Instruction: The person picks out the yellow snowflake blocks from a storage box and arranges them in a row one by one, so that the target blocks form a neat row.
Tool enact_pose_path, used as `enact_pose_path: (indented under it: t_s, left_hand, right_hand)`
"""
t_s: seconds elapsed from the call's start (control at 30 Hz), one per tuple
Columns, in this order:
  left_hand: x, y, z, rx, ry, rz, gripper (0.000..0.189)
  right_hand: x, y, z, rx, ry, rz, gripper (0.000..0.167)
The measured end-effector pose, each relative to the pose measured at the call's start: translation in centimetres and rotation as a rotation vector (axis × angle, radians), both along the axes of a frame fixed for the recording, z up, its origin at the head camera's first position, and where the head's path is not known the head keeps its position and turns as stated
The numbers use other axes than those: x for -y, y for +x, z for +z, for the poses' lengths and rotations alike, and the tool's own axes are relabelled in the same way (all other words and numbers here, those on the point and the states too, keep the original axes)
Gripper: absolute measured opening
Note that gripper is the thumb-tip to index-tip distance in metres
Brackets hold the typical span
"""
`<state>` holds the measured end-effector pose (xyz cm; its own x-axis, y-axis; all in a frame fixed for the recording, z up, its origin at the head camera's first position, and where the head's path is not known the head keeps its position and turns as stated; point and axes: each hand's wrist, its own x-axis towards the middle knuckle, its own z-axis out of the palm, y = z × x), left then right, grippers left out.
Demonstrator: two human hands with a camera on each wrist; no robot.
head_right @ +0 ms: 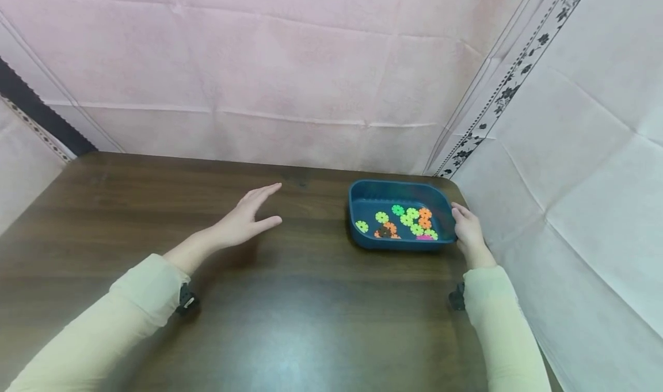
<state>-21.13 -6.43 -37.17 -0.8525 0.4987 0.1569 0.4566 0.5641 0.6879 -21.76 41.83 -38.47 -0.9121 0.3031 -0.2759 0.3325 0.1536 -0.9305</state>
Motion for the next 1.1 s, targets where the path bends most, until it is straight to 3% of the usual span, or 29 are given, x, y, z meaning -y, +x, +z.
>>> enact_pose_path:
  t_s: [0.27,0.53,0.77,0.97,1.1]
  left_hand:
    - [-3.0,-0.8,1.0,0.020,0.091,-0.018,0.071]
    - [-6.4,-1.8,1.9,0.050,0.163,-0.052,0.063]
    - [-10.0,-3.0,2.6,0.128,0.285,-0.100,0.059]
    - [-13.0,-4.4,2.1,0.189,0.312,-0.111,0.055]
    - [-14.1,-5.2,1.2,0.228,0.264,-0.129,0.055]
  right_hand:
    - [0.7,0.3,0.0,0.016,-0.136,-0.036,0.053]
    - [2.7,0.5,0.8,0.055,-0.370,-0.014,0.056]
    - [3.8,0.7,1.0,0.036,-0.457,-0.083,0.056]
    - [3.6,0.8,0.5,0.029,-0.454,-0.079,0.055]
    - [3.9,0.7,0.5,0.023,-0.443,-0.075,0.057]
